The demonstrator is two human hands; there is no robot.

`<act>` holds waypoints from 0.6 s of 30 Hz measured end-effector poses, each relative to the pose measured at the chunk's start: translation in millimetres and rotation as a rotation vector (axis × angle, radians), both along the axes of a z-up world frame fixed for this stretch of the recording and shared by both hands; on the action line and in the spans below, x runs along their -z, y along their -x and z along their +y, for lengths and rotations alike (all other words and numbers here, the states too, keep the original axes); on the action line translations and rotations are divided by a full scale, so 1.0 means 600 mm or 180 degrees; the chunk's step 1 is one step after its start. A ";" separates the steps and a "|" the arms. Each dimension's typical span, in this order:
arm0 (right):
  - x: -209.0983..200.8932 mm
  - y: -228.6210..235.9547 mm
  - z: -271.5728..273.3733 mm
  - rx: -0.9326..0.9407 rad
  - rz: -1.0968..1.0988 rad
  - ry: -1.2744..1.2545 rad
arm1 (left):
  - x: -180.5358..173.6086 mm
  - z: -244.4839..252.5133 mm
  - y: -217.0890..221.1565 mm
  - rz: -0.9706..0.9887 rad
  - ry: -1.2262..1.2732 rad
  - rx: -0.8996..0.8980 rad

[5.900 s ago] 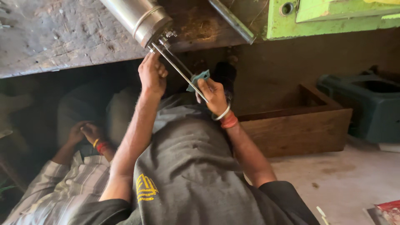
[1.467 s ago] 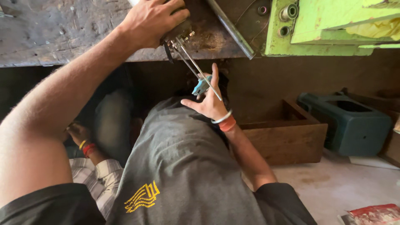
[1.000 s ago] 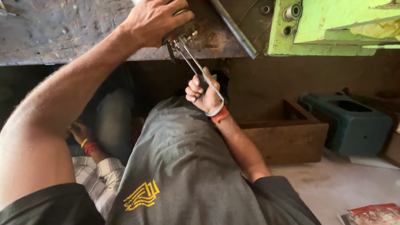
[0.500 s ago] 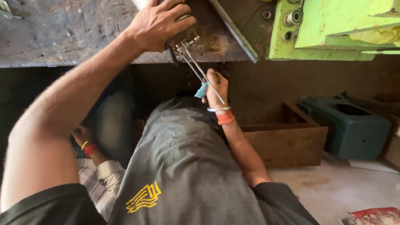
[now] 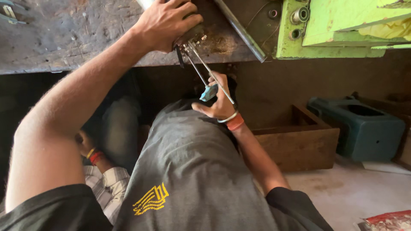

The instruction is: The person uses a screwdriver to tighten screws on a cylindrical metal component mounted on a workbench. They apply a liquid from a bottle to the component and continue adjusting the screws with the tool.

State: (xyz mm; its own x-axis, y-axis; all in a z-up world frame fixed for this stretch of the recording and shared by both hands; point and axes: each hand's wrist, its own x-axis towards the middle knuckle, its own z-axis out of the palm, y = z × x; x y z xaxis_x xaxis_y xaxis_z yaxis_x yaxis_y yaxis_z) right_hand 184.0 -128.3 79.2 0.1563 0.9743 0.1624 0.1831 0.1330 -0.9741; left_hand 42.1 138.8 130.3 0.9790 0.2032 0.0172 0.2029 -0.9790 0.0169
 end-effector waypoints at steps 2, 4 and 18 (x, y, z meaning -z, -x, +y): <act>-0.006 0.002 0.018 0.0255 -0.0656 -0.0179 | 0.005 0.003 0.003 -0.0108 -0.0146 0.0030; -0.001 0.008 0.023 0.0487 -0.1306 -0.0315 | 0.013 -0.001 0.007 -0.0062 0.0115 0.0016; 0.077 0.015 0.030 0.0284 0.4988 0.2032 | 0.016 0.004 0.007 -0.0126 0.0277 0.0024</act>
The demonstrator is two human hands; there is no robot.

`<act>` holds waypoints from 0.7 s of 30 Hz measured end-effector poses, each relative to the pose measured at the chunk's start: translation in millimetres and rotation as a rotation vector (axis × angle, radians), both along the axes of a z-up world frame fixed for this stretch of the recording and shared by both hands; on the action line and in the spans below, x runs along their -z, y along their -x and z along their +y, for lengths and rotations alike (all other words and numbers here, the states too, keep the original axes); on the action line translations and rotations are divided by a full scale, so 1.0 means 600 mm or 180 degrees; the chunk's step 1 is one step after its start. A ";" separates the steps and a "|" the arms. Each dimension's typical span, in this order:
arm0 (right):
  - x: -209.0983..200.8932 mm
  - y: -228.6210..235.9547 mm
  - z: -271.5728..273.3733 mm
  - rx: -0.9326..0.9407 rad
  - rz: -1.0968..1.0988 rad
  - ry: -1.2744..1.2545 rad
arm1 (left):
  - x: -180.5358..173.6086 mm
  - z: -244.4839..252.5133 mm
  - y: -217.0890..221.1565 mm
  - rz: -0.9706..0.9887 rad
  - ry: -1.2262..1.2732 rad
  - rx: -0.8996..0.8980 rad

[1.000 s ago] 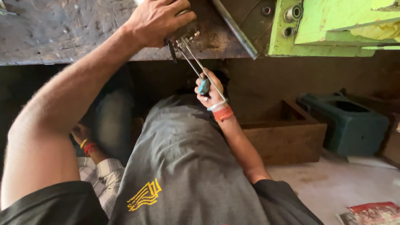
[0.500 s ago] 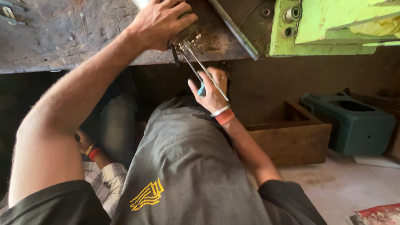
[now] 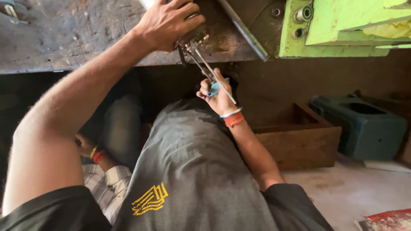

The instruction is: The person uses a screwdriver to tighten screws on a cylindrical metal component mounted on a workbench. They apply a liquid from a bottle to the component and continue adjusting the screws with the tool.

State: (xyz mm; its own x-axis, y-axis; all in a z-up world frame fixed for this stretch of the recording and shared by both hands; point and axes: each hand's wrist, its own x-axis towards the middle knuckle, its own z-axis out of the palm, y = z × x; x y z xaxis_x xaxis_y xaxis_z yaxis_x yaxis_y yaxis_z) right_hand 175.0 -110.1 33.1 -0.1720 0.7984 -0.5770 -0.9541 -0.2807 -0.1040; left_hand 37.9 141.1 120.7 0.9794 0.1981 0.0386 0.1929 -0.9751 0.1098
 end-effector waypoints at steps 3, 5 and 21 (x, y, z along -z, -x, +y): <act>-0.012 0.014 0.005 0.0252 -0.3331 0.0052 | -0.007 -0.007 0.000 0.0142 -0.0183 -0.0061; -0.017 0.011 0.009 0.0299 -0.4508 0.0082 | -0.012 -0.004 -0.003 0.0206 -0.0293 -0.0062; 0.006 -0.025 0.002 -0.0505 -0.1230 0.0597 | -0.003 -0.004 0.004 -0.0207 -0.0338 -0.0005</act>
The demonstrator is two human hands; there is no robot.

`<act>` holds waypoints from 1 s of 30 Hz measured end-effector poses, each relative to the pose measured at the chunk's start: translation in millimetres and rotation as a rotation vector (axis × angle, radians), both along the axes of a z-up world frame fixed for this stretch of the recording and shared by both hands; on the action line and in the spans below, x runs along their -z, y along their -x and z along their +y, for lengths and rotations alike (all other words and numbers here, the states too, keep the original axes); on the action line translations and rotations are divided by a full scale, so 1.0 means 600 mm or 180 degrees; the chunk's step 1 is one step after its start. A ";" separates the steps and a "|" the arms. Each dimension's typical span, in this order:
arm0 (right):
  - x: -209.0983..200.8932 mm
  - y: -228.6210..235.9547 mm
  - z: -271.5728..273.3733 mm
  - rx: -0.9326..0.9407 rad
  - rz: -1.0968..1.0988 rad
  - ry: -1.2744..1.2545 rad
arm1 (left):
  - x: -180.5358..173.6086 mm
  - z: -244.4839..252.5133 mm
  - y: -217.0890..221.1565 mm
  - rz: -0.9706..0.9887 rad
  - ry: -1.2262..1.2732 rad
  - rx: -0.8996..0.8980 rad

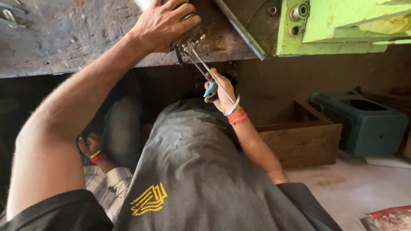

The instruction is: The person uses a screwdriver to tighten screws on a cylindrical metal component mounted on a workbench. They apply a liquid from a bottle to the component and continue adjusting the screws with the tool.

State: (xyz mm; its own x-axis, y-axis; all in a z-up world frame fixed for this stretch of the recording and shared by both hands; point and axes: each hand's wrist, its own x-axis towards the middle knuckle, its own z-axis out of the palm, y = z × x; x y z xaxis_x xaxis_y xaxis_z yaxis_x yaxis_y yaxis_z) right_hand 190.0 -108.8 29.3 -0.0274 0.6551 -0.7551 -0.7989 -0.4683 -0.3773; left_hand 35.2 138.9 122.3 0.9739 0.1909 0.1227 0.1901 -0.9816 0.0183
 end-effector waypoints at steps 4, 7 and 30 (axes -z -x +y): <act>-0.069 0.030 -0.004 0.0254 -0.2607 -0.1120 | -0.012 0.003 -0.010 0.0206 0.0377 -0.0059; -0.109 0.031 -0.004 -0.0109 -0.4227 -0.2169 | -0.014 0.001 -0.014 0.0386 0.0308 -0.0094; -0.035 0.025 0.005 0.0327 0.0000 -0.0666 | -0.021 -0.001 -0.008 0.0191 -0.0093 0.0012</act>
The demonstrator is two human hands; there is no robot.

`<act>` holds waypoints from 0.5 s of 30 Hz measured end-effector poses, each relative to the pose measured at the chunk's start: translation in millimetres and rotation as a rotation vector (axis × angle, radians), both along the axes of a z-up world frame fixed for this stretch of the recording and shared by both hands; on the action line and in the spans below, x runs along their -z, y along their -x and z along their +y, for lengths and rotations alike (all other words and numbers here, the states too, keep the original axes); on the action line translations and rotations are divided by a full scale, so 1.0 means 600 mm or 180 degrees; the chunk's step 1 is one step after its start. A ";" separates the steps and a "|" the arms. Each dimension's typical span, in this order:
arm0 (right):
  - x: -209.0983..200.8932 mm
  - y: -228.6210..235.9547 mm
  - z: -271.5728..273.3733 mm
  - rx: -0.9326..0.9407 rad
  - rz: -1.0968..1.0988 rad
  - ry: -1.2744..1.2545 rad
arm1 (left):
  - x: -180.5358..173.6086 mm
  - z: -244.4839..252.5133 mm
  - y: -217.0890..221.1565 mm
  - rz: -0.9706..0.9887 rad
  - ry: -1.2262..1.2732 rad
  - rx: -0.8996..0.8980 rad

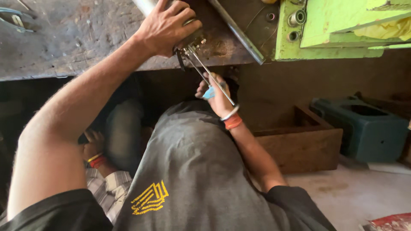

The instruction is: The person uses a screwdriver to tighten screws on a cylindrical metal component mounted on a workbench. They apply a liquid from a bottle to the component and continue adjusting the screws with the tool.

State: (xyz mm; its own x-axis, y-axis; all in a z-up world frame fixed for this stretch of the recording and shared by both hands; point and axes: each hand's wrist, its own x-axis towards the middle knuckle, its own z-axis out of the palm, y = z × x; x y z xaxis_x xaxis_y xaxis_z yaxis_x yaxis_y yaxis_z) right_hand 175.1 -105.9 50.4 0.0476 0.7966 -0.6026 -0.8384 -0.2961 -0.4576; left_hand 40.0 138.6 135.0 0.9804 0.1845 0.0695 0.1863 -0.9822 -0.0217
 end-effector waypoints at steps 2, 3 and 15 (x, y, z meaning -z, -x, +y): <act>0.010 0.006 0.001 0.0258 -0.2429 -0.0200 | -0.001 -0.001 -0.002 0.0080 -0.0002 0.0033; 0.017 0.005 -0.004 0.0386 -0.3650 -0.0266 | 0.001 -0.007 -0.002 0.0056 -0.0005 0.0058; 0.073 -0.026 -0.010 -0.0532 0.0106 0.0180 | 0.012 0.000 0.016 -0.0179 0.0013 0.0075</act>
State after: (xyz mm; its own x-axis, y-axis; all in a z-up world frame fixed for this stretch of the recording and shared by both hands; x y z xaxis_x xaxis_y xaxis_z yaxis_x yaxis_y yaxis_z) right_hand 190.6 -111.9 6.8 -0.1034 0.7565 -0.6458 -0.7898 -0.4571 -0.4090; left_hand 30.5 138.7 127.7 0.9790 0.1618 0.1239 0.1640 -0.9864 -0.0077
